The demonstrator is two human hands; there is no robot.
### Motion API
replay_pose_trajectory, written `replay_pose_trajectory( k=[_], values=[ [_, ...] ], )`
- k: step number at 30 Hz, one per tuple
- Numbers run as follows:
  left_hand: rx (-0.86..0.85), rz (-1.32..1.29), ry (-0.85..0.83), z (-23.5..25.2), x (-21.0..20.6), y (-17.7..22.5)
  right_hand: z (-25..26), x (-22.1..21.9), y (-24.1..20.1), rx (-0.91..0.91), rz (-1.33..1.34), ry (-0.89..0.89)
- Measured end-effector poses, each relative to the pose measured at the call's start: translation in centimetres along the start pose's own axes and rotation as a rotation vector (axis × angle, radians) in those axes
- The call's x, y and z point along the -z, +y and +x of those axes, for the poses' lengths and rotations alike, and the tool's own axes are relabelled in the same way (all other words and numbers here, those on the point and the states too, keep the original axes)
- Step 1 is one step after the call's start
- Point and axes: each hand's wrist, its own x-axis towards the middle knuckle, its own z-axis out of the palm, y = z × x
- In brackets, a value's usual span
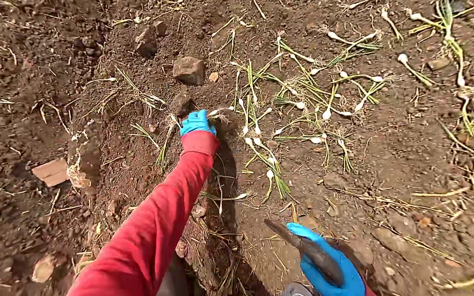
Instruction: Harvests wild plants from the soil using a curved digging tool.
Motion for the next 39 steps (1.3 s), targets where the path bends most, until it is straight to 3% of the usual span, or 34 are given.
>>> replay_pose_trajectory(
  k=[1, 3, 5, 7, 10, 13, 15, 17, 22, 26, 30, 33, 37, 39],
  values=[
    [-0.030, 0.024, 0.081, 0.2, 2.3, -0.2, -0.4, 0.0, 0.2, 0.001, 0.017, 0.005],
    [-0.142, 0.148, -0.013, -3.2, 4.1, -0.1, -0.3, 0.1, -0.1, -0.016, 0.032, -0.008],
    [-0.305, 0.409, -0.424, -8.9, 1.2, 0.3, 0.5, 0.0, 0.1, 0.009, 0.040, 0.005],
    [-0.513, 0.511, -0.646, -13.0, -3.5, -1.2, 1.0, 0.1, 1.0, 0.075, 0.083, -0.002],
    [-0.569, 0.420, -0.549, -14.3, -7.4, -4.2, 0.4, 0.4, 1.2, 0.063, 0.073, 0.009],
    [-0.603, 0.348, -0.389, -14.3, -9.0, -3.3, -0.1, 0.2, 0.6, 0.019, 0.064, 0.037],
    [-0.702, 0.362, -0.405, -13.9, -8.6, -1.5, 0.2, 0.3, 0.3, 0.041, 0.046, 0.007],
    [-0.637, 0.354, -0.510, -12.9, -7.8, 1.0, 0.6, 0.4, 0.4, 0.055, 0.039, -0.016],
    [0.076, -0.155, -0.532, -13.9, -7.2, 6.6, 0.4, 0.3, 0.2, 0.070, 0.087, -0.045],
    [0.238, -0.306, -0.579, -13.4, -9.5, 9.3, 0.6, 0.6, -1.2, -0.064, 0.061, -0.043],
    [0.495, -0.893, -0.413, -14.9, -9.3, 7.4, 0.0, 0.7, 0.1, 0.034, 0.113, -0.061],
    [0.427, -0.729, -0.431, -13.8, -8.5, 10.3, 0.1, 0.5, -0.1, 0.028, 0.088, -0.076],
    [0.168, -0.383, -0.485, -12.0, -8.2, 14.4, 0.6, 0.8, -0.7, -0.004, 0.046, -0.050],
    [0.001, -0.241, -0.527, -13.6, -5.9, 13.6, 0.6, 1.0, 0.8, 0.080, 0.016, -0.061]
  ],
)
